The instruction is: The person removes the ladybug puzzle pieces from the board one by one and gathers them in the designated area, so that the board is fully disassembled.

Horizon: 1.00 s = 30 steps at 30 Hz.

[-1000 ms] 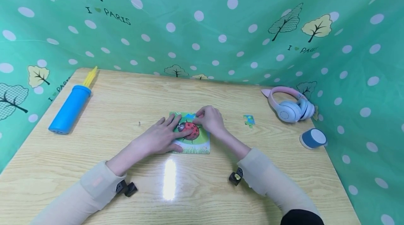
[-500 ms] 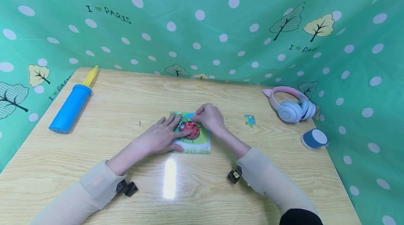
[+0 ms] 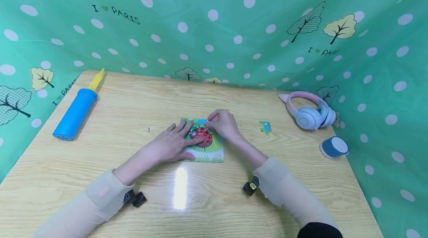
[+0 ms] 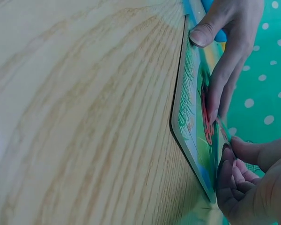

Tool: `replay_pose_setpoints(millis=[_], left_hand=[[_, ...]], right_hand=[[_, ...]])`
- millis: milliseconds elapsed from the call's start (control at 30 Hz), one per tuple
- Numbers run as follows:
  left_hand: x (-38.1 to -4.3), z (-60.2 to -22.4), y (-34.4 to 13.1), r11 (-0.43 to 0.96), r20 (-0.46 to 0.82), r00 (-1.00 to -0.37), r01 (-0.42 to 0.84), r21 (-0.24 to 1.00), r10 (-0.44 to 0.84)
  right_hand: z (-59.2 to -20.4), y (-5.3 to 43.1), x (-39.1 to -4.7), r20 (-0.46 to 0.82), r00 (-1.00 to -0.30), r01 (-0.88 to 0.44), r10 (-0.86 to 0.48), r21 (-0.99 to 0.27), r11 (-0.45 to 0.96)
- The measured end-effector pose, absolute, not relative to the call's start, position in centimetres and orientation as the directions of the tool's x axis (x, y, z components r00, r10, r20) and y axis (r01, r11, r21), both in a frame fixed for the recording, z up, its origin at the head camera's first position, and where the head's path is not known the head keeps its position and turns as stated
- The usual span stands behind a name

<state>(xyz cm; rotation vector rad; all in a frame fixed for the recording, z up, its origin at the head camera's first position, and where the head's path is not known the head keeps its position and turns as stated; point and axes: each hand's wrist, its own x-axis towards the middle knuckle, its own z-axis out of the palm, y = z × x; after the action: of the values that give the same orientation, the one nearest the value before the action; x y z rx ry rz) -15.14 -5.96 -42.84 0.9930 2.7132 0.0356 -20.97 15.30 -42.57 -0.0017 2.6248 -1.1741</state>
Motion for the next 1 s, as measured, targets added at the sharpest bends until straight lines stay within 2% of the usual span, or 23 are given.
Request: replay_pose_setpoints(millis=[300,500,1000], left_hand=[[-15.2,-42.9,-6.0,0.772,-0.237,-0.737,0.623,0.123,0.633],[-15.2,-42.9,-5.9,0.773,-0.248,-0.735,0.622,0.126,0.631],[-15.1,-42.7,-6.0,0.770,-0.241,-0.734,0.625,0.127,0.635]], right_hand=[[-42.2,17.2,-21.3,-0.225,-0.965,0.107,-0.136,-0.807,0.581],[-41.6,19.9,-21.6,-0.246,-0.960,0.119,-0.138,-0.798,0.591],[-41.5,27.0,-21.8,-0.235,-0.971,0.148,-0.045,-0.738,0.658]])
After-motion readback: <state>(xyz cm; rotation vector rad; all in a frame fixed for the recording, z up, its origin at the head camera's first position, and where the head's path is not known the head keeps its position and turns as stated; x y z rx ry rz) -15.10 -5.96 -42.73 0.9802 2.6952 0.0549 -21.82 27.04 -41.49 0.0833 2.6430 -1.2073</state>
